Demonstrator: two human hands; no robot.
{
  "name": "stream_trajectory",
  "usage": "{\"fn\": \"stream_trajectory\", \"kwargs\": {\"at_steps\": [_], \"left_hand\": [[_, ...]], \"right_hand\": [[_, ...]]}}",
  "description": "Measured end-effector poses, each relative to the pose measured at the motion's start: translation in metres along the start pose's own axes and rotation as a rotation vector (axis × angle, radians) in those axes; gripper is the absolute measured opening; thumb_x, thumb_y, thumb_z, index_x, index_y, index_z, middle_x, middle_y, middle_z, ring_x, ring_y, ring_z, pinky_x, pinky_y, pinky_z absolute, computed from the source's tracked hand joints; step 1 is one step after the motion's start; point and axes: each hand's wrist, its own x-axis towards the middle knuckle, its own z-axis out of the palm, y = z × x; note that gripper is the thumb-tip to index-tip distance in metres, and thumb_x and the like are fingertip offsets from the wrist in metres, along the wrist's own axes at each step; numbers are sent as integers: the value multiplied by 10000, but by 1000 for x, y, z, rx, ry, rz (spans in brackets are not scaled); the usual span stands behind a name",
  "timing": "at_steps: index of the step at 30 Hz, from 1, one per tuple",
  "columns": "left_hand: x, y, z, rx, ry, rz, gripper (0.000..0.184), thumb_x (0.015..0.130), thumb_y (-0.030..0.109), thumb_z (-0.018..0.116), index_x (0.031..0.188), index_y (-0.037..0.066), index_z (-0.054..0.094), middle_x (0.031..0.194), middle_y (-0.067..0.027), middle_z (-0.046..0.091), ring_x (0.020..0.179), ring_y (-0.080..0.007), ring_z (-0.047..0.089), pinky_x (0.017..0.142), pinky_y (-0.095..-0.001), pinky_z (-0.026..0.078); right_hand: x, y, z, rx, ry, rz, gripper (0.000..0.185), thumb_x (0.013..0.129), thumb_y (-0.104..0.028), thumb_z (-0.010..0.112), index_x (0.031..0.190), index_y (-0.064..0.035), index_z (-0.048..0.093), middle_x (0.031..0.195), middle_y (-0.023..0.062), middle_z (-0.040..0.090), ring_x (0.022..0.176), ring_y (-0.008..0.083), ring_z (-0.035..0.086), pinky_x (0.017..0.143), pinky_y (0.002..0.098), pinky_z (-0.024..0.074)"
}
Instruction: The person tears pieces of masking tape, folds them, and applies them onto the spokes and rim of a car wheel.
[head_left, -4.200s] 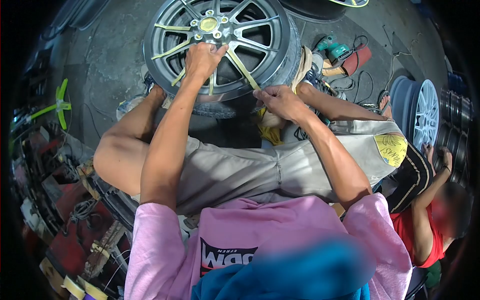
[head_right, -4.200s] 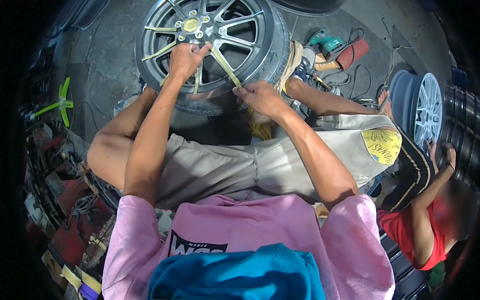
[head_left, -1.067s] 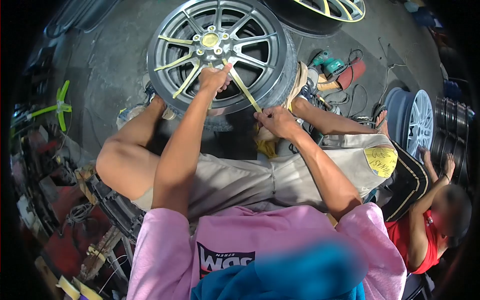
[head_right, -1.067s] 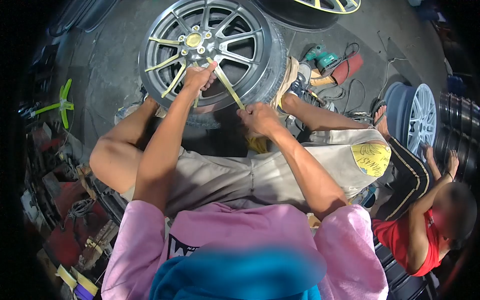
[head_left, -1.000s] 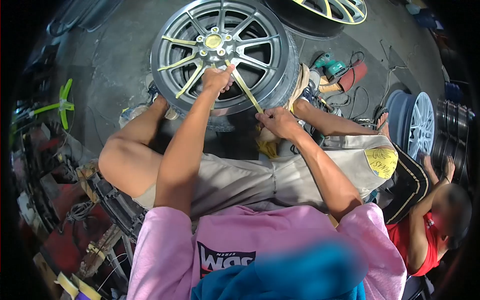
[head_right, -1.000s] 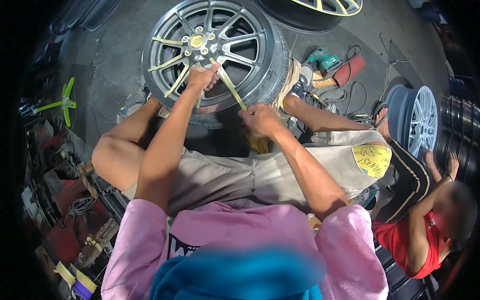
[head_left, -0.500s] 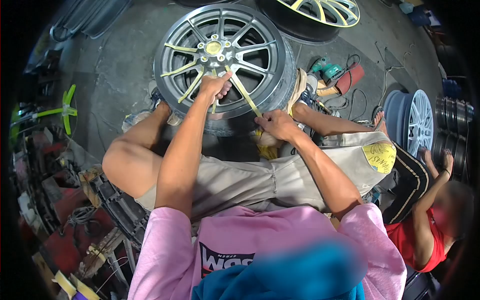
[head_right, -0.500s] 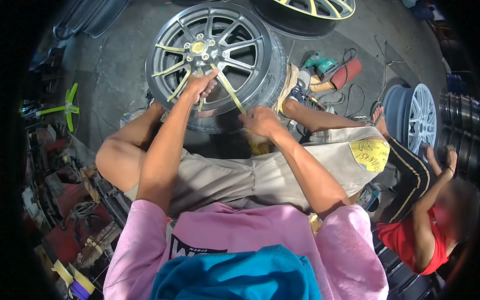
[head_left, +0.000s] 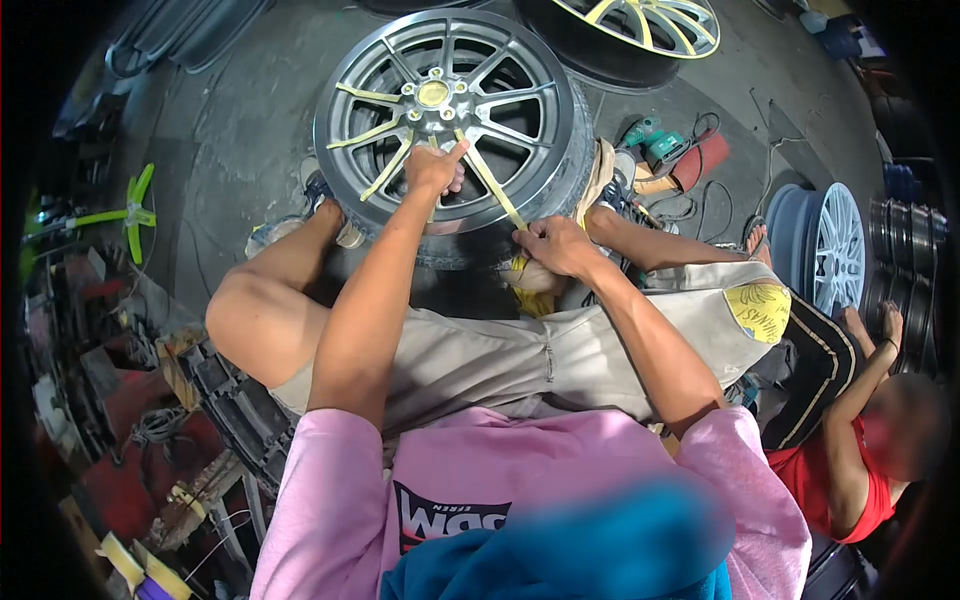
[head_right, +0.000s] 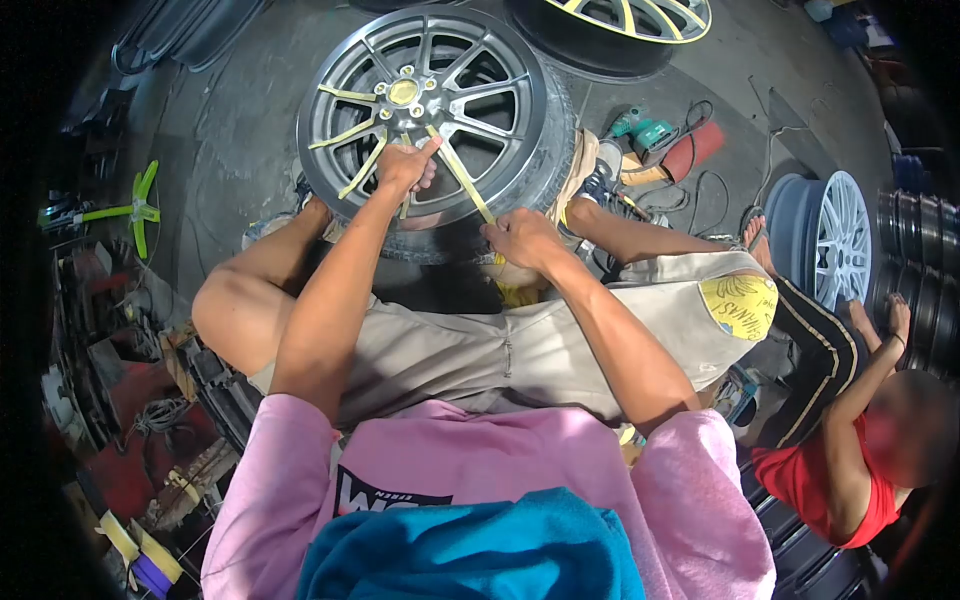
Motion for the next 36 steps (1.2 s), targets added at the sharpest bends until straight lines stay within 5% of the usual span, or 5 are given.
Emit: {"fn": "stream_trajectory", "kwargs": {"at_steps": [4, 16, 30, 36], "left_hand": [[-6, 3, 0, 75, 99, 167, 495, 886, 400, 799, 657, -26, 691, 582, -105, 669, 450, -184, 638, 421, -309, 497], [-23, 19, -6, -29, 57, 104, 545, 897, 440, 777, 645, -35, 689, 567, -106, 652, 431, -171, 609, 427, -303, 503], [-12, 14, -8, 295, -127, 32, 661, 945, 569, 659, 633, -10, 727, 599, -91, 698, 517, -170, 675, 509, -302, 537], [-4, 8, -10, 323, -190, 62, 668, 924, 584, 679, 616, -8, 721, 585, -94, 690, 502, -174, 654, 522, -308, 536]], "right_hand": [[0, 1, -2, 23, 1, -4, 435, 947, -459, 627, 864, -60, 777, 872, 231, 727, 906, 426, 703, 833, 488, 536], [0, 4, 0, -2, -6, -59, 461, 947, -455, 638, 891, -9, 738, 882, 279, 699, 904, 469, 677, 820, 510, 523], [-6, 1, -5, 329, -76, -11, 417, 968, -428, 660, 870, -41, 781, 778, 98, 726, 752, 192, 651, 727, 343, 509], [-15, -9, -12, 345, -76, 13, 426, 963, -433, 652, 845, -42, 775, 791, 125, 732, 764, 233, 677, 757, 364, 524]]}}
